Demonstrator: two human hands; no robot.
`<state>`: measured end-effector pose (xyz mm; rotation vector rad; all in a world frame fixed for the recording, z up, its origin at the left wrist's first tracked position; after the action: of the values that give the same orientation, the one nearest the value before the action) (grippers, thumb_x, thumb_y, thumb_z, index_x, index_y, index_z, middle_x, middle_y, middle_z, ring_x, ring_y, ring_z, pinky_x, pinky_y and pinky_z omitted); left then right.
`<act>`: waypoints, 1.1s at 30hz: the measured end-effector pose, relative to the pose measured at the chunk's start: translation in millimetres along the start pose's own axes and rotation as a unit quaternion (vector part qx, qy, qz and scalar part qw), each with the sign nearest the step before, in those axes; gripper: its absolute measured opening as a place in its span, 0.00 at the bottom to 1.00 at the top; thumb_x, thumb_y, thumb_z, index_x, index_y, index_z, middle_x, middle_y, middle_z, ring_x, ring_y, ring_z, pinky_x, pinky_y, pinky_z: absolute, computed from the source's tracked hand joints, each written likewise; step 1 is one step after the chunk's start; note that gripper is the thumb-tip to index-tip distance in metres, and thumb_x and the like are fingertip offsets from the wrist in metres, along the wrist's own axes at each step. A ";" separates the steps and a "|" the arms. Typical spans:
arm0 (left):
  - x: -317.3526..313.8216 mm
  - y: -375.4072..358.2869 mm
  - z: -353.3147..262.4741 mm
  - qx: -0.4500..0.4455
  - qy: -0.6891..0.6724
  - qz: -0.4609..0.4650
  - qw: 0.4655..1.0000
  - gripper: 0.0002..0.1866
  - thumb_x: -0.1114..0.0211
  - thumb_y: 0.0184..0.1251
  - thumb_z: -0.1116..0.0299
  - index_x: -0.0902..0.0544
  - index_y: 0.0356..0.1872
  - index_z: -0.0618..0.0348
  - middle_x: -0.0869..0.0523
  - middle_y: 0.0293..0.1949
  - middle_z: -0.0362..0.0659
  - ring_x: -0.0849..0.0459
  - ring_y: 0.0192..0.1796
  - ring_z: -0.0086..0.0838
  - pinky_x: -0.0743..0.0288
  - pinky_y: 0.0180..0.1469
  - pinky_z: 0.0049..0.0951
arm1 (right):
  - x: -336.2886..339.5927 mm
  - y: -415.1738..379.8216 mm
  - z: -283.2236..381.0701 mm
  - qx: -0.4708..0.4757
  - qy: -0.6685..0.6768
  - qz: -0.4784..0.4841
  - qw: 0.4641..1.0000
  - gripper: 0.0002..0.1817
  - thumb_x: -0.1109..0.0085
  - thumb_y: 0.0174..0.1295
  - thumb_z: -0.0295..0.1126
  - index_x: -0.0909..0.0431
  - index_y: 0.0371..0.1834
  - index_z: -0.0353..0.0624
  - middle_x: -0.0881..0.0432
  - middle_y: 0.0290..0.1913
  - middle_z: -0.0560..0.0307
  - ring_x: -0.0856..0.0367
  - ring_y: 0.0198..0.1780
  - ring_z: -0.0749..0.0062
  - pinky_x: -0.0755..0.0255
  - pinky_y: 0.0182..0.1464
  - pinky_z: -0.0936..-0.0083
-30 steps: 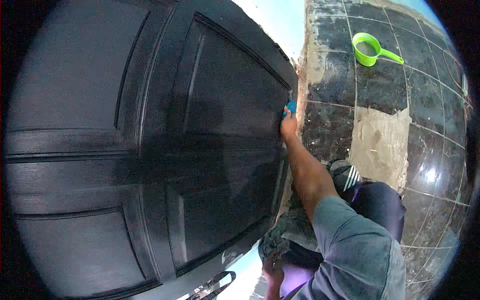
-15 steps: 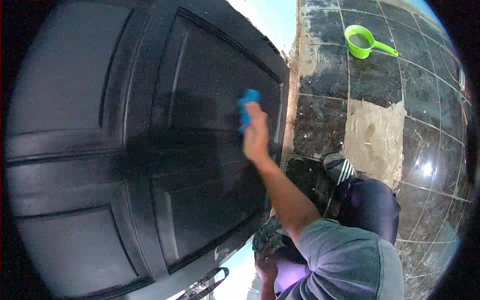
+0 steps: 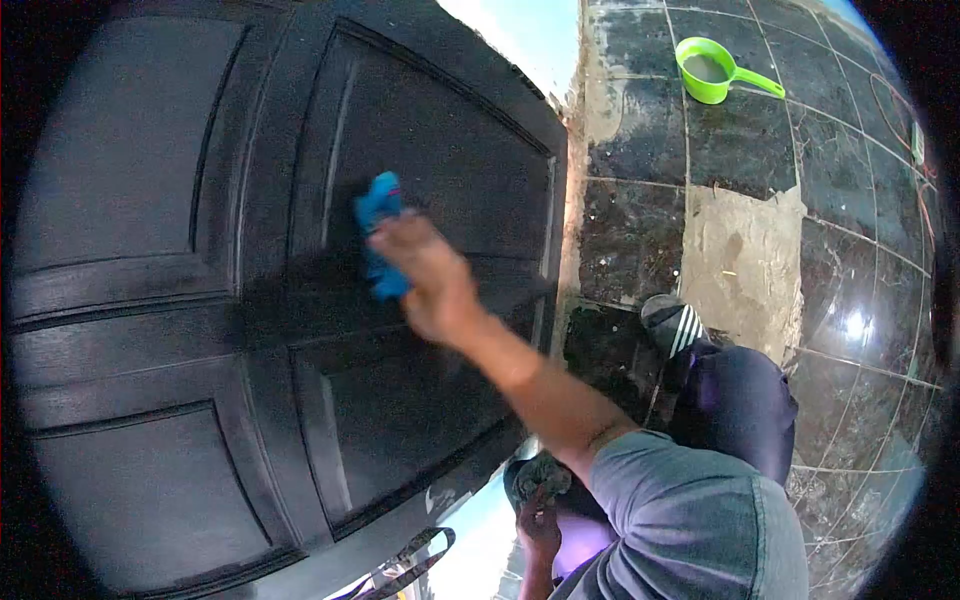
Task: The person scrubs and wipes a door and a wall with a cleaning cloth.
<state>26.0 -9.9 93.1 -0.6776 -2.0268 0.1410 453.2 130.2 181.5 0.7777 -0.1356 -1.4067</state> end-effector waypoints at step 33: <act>-9.5 24.9 19.5 0.023 0.035 0.000 0.999 0.14 0.29 0.69 0.72 0.11 0.54 0.60 0.11 0.49 0.53 0.12 0.50 0.42 0.19 0.54 0.42 | 153.5 -123.2 -359.8 -0.319 -0.227 -0.035 0.920 0.14 0.32 0.63 0.32 0.16 0.50 0.40 0.14 0.44 0.40 0.13 0.48 0.45 0.21 0.53 0.59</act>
<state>23.6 9.4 66.4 -0.6456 -1.9515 0.1604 569.6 140.1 -211.6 -0.0916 0.0004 -1.5565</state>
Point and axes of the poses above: each hand's wrist, its own y-axis towards the middle knuckle, its own x-axis out of the back of the hand, z = x × y, the point moved 5 cm from there along y, towards the middle knuckle
